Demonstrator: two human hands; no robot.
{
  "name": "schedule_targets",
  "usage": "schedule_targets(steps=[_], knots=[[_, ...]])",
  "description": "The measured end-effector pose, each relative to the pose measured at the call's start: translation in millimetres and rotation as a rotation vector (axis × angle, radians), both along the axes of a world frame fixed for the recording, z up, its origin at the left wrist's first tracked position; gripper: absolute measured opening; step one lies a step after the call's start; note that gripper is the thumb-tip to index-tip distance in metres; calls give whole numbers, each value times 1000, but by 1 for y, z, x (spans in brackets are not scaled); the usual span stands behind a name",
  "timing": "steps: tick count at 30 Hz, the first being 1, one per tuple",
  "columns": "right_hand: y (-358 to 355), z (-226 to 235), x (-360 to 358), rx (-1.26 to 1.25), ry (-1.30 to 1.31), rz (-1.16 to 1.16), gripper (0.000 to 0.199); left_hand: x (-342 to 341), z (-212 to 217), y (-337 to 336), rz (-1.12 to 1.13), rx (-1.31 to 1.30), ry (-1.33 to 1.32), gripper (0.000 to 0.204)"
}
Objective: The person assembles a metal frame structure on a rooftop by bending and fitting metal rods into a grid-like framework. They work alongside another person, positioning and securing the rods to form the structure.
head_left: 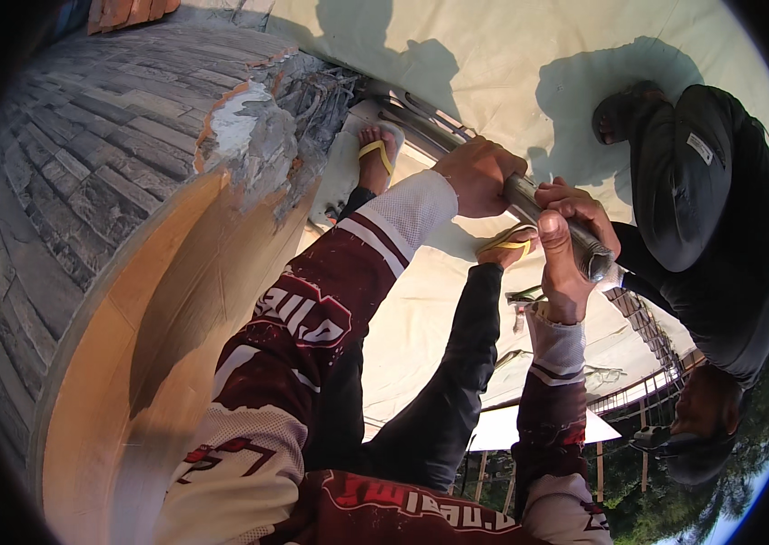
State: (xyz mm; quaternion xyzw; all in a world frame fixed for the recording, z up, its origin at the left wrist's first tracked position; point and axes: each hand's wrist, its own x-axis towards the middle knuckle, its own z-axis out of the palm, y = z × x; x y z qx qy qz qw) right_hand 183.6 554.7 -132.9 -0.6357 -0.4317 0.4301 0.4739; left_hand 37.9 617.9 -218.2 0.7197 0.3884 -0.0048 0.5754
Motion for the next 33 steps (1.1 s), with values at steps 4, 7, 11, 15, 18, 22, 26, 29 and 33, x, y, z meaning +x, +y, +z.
schedule_targets(steps=[4,7,11,15,18,22,26,29,33], knots=[[28,-26,-3,250,586,-147,29,11,-14,18,-32,91,-36,23],[46,-41,8,135,468,-532,33,43,-30,33,-72,79,57,11],[34,-31,8,85,472,-805,38,60,-27,24,-303,-112,110,20],[25,-18,-6,20,455,-1156,38,61,-4,23,-338,-150,160,24],[49,-23,-5,44,420,-981,37,55,5,42,-289,-200,172,16],[59,-20,-20,26,300,-961,32,40,12,25,236,200,-141,20],[42,-9,-36,41,285,-881,32,46,8,-17,549,488,-237,31],[37,-4,-15,89,187,-480,38,45,-2,-15,362,279,-198,31],[44,-9,21,267,241,12,51,36,0,1,187,248,-254,32]])
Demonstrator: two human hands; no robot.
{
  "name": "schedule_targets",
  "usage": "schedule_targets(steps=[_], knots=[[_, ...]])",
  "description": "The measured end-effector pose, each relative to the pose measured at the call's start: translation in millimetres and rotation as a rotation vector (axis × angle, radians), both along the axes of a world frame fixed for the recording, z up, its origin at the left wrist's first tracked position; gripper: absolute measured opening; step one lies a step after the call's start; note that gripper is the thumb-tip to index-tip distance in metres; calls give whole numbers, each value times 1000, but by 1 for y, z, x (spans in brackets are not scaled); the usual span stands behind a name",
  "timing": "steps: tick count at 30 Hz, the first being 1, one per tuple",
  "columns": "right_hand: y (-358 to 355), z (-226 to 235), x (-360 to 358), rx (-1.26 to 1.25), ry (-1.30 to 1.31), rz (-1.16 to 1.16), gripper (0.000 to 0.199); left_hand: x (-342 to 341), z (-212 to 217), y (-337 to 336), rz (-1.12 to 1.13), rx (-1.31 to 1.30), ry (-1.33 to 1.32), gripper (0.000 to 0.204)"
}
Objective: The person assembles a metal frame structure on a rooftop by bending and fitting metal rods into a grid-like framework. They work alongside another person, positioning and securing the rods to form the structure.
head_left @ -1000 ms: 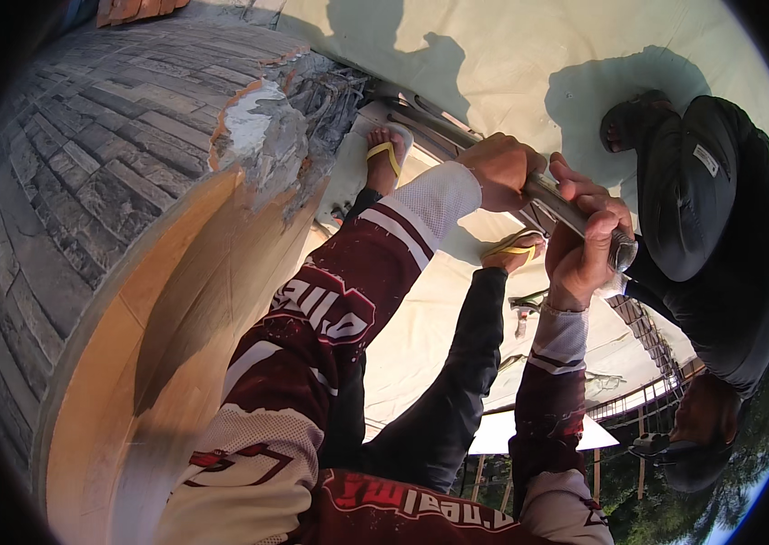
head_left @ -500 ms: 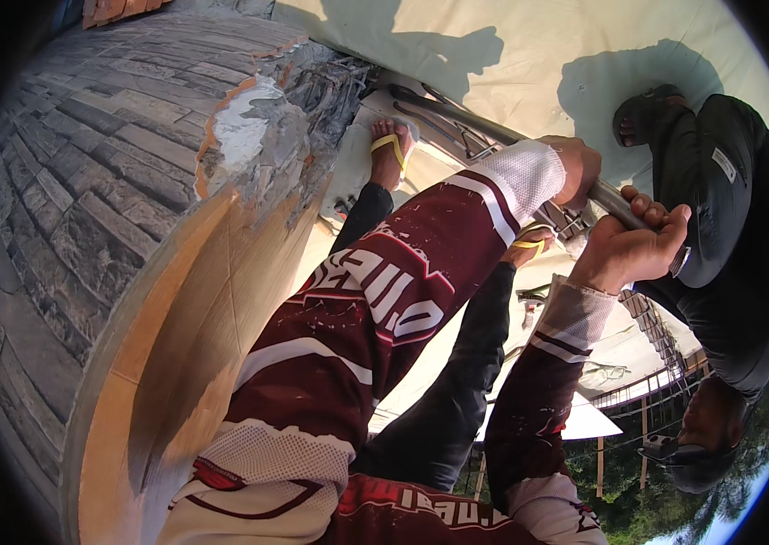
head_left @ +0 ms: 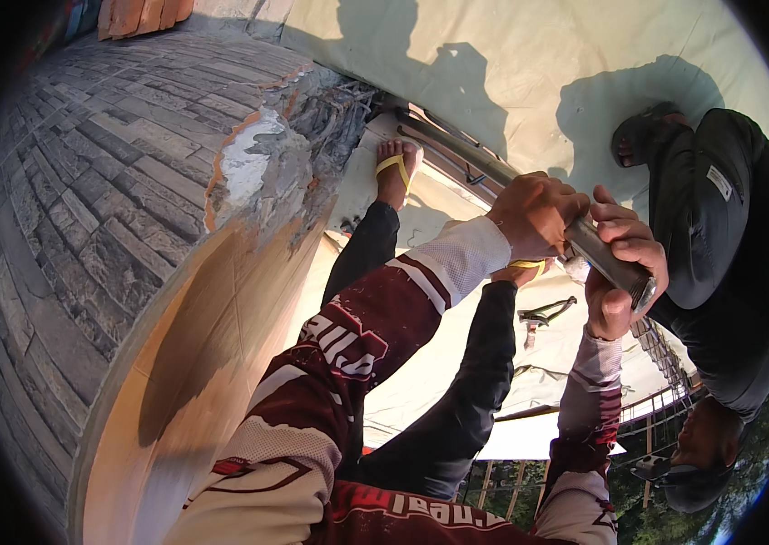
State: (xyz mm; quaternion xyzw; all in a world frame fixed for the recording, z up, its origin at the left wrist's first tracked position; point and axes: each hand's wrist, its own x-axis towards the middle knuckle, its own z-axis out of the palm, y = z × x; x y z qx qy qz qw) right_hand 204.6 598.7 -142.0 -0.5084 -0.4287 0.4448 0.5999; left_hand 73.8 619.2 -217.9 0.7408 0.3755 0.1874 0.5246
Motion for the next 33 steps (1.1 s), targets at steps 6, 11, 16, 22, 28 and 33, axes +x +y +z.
schedule_targets(steps=[6,11,16,22,28,33], knots=[[10,6,-57,-2,247,20,34,-45,6,10,131,-20,-141,28],[90,13,-101,-124,126,-116,30,-80,19,80,262,-96,-131,23],[206,7,-137,-46,-161,4,28,-104,26,160,304,430,330,26],[191,-4,-104,21,-55,-186,24,-5,2,157,881,306,-31,28],[95,-2,-63,57,-37,-153,26,-41,8,68,307,-23,-130,27],[63,9,-83,-107,152,-237,31,-37,17,37,503,137,-95,24]])
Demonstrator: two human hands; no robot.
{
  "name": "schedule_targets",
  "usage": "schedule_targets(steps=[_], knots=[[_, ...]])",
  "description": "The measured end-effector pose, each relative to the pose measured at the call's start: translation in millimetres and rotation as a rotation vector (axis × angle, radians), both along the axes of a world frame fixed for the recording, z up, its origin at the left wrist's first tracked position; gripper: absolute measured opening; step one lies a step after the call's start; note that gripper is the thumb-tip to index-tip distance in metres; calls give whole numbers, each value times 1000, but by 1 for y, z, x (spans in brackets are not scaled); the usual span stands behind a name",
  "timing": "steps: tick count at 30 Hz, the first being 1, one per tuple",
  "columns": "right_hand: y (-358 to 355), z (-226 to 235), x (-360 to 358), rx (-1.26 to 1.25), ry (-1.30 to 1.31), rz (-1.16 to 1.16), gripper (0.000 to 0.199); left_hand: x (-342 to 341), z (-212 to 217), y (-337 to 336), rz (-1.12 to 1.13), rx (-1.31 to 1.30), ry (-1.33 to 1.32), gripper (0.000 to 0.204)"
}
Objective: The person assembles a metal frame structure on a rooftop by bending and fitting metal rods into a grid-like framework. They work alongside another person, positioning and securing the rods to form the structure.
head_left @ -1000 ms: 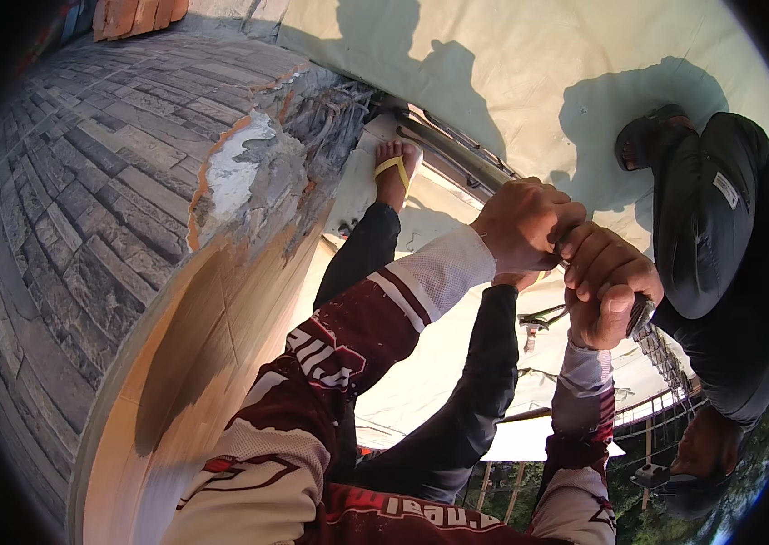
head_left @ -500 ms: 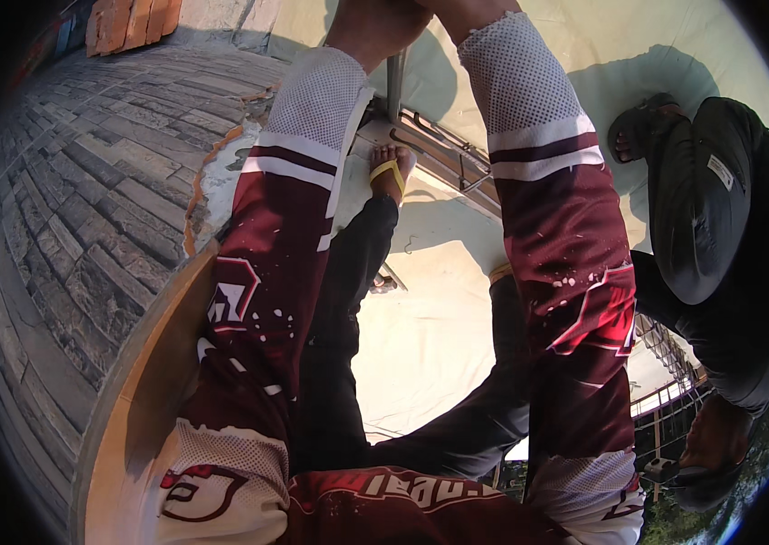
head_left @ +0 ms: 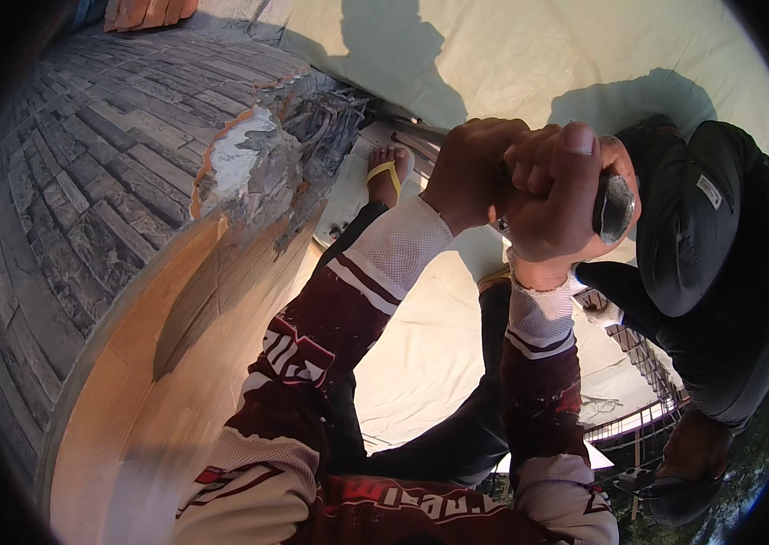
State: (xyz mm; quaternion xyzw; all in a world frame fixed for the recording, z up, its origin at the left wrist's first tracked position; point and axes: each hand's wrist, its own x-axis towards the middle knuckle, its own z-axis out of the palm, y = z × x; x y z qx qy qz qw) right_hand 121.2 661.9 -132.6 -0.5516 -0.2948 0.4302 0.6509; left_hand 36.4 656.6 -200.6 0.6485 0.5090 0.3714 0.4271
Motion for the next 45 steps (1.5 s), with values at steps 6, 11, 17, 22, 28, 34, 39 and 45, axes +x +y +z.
schedule_targets(steps=[6,11,17,22,28,34,39,45], knots=[[7,8,-22,92,139,-14,30,0,-6,0,208,134,-68,23],[32,18,-52,14,-153,150,31,-43,-10,18,214,60,-113,27],[130,-42,-71,403,-696,314,20,-72,-30,110,251,187,-53,29],[155,-49,-63,253,-304,257,17,-85,-56,166,282,155,120,26],[152,-12,-42,229,-133,218,24,-60,-36,134,194,143,232,21],[15,0,8,9,310,-48,26,1,1,8,-15,-79,-15,23],[-99,-3,15,92,69,-36,26,9,15,-68,-188,15,72,23],[-127,4,-13,44,30,-58,27,-23,17,-72,-426,-35,120,23]])
